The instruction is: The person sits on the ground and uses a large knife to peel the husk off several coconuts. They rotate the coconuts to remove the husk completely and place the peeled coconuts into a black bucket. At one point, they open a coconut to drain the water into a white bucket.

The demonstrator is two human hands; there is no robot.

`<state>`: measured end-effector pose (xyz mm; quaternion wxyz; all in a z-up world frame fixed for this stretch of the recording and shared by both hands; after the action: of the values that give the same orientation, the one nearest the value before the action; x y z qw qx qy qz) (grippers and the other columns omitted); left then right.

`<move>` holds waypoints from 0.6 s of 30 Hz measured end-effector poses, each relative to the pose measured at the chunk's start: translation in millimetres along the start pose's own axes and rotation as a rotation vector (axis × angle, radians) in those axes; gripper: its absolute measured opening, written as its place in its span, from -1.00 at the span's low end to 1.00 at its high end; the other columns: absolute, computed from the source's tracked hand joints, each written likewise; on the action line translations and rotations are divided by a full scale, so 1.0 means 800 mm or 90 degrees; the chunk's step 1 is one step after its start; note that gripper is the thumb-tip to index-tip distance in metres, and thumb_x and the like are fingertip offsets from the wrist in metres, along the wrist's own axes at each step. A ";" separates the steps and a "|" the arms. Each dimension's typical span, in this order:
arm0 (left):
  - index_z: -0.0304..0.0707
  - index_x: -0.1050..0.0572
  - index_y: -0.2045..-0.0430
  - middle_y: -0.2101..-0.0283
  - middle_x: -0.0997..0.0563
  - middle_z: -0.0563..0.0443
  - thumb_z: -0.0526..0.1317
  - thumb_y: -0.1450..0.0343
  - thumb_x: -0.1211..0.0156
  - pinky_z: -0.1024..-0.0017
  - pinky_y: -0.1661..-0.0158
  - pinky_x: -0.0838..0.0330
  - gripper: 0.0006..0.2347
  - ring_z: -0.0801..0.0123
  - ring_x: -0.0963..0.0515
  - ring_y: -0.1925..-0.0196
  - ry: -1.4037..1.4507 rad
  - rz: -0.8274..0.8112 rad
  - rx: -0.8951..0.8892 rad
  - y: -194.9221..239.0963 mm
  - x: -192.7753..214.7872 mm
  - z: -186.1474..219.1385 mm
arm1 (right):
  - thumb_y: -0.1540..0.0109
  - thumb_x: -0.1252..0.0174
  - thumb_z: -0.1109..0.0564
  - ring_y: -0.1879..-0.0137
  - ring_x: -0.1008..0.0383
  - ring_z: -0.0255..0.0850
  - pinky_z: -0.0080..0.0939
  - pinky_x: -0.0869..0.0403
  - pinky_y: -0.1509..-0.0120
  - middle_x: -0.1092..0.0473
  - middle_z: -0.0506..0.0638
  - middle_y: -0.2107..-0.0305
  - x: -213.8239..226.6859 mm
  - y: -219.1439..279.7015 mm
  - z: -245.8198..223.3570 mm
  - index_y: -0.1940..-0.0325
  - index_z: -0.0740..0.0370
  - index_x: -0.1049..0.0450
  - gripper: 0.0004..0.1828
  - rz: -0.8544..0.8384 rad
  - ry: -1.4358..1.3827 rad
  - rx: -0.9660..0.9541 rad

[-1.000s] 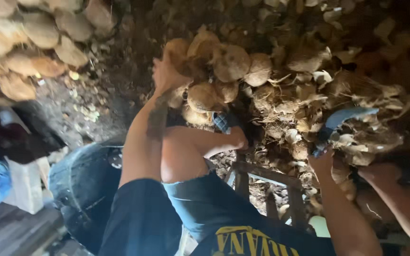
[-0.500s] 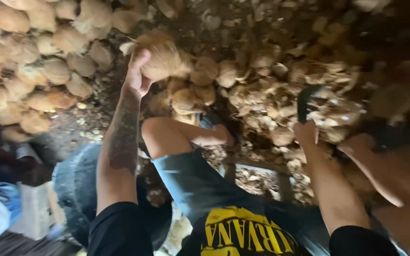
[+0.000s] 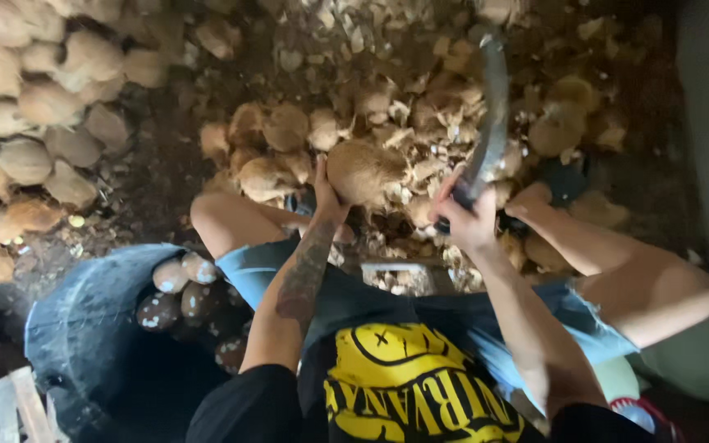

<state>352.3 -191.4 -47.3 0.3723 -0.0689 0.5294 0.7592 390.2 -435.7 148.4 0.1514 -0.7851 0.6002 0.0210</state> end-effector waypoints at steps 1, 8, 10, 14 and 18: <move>-0.06 -0.34 -0.44 -0.49 -0.34 -0.19 0.38 -0.44 -0.16 -0.22 -0.50 -0.11 -0.26 -0.19 -0.31 -0.51 -0.002 0.004 0.007 0.006 -0.001 -0.008 | -0.06 -0.17 0.56 0.51 -0.55 -0.04 -0.18 -0.47 0.31 -0.44 0.26 0.67 0.003 0.007 0.004 0.52 0.34 -0.39 -0.77 0.005 0.002 -0.007; 0.02 -0.14 -0.53 -0.56 -0.18 -0.12 0.41 -0.37 -0.27 -0.27 -0.53 -0.01 -0.13 -0.14 -0.17 -0.58 -0.047 0.079 -0.018 0.010 0.018 -0.013 | -0.28 -0.09 0.09 0.10 -0.60 0.21 0.14 -0.47 -0.06 -0.56 0.29 0.38 -0.036 0.082 0.103 0.35 0.32 -0.52 -0.76 -0.104 0.207 -0.114; -0.02 -0.23 -0.49 -0.53 -0.27 -0.10 0.35 -0.42 -0.29 -0.20 -0.53 -0.07 -0.21 -0.11 -0.26 -0.54 -0.007 0.063 -0.027 0.025 0.004 -0.007 | -0.26 0.00 -0.08 -0.03 -0.58 0.40 0.35 -0.39 -0.12 -0.56 0.39 0.33 -0.036 0.119 0.140 0.34 0.36 -0.59 -0.55 -0.172 0.395 -0.493; -0.05 -0.16 -0.53 -0.58 -0.14 -0.21 0.37 -0.40 -0.22 -0.33 -0.50 -0.03 -0.16 -0.19 -0.16 -0.58 -0.003 0.082 -0.005 0.025 -0.008 -0.002 | -0.14 -0.10 0.00 0.53 -0.52 0.11 -0.06 -0.42 0.23 -0.40 0.14 0.82 -0.065 0.094 0.085 0.81 0.20 -0.49 -0.56 -0.126 0.326 -0.541; -0.14 -0.11 -0.55 -0.56 -0.16 -0.31 0.37 -0.43 -0.18 -0.36 -0.47 -0.08 -0.14 -0.30 -0.20 -0.55 -0.037 0.140 -0.054 0.025 0.008 -0.003 | -0.19 -0.13 0.39 0.45 -0.49 -0.06 -0.26 -0.42 0.25 -0.48 0.06 0.52 -0.095 0.033 -0.031 0.48 0.20 -0.50 -0.80 -0.144 0.077 0.100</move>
<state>334.4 -193.7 -36.8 0.2990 -0.0040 0.4901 0.8187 340.3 -377.0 182.7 0.1775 -0.8333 0.5157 -0.0910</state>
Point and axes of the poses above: each hand's wrist, its own y-axis away from the middle knuckle, its own x-axis out of the back of the hand, z = x × y, the point moved 9 cm from there along -y, towards the middle knuckle
